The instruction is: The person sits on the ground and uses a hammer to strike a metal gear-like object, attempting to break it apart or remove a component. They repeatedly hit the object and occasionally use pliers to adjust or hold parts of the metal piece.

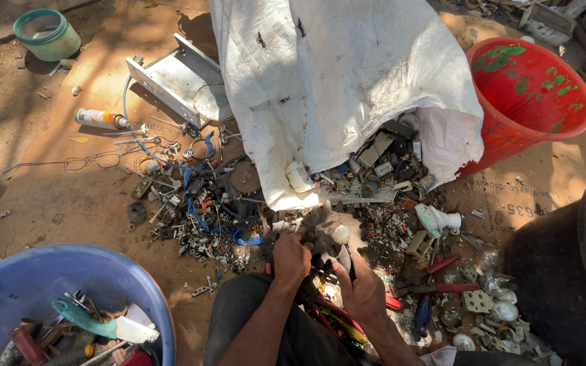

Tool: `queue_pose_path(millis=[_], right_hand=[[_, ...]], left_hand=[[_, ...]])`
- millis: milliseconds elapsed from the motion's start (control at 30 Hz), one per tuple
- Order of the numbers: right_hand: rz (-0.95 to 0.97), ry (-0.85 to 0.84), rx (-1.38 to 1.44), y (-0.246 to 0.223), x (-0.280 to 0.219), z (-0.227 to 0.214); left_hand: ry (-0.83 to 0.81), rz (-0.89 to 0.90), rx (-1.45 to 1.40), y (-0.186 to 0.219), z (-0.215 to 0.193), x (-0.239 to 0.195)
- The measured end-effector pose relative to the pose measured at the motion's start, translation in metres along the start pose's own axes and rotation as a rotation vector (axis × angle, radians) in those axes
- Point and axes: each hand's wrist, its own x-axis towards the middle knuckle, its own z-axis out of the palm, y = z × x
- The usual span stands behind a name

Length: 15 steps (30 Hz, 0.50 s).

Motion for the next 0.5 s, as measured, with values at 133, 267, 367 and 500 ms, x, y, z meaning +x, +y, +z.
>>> queue_pose_path(millis=[133, 267, 367, 500], right_hand=[[-0.213, 0.1, -0.105, -0.01, 0.011, 0.003], [-0.059, 0.064, -0.104, -0.008, 0.012, 0.004], [-0.17, 0.105, -0.107, -0.004, 0.014, 0.004], [-0.144, 0.072, -0.094, 0.003, 0.014, 0.01]], left_hand=[[0.087, 0.17, 0.133, -0.002, 0.009, 0.006], [0.11, 0.164, 0.086, 0.002, 0.005, 0.002], [0.011, 0.046, 0.032, 0.011, -0.003, -0.001], [-0.082, -0.001, 0.036, 0.014, -0.006, -0.003]])
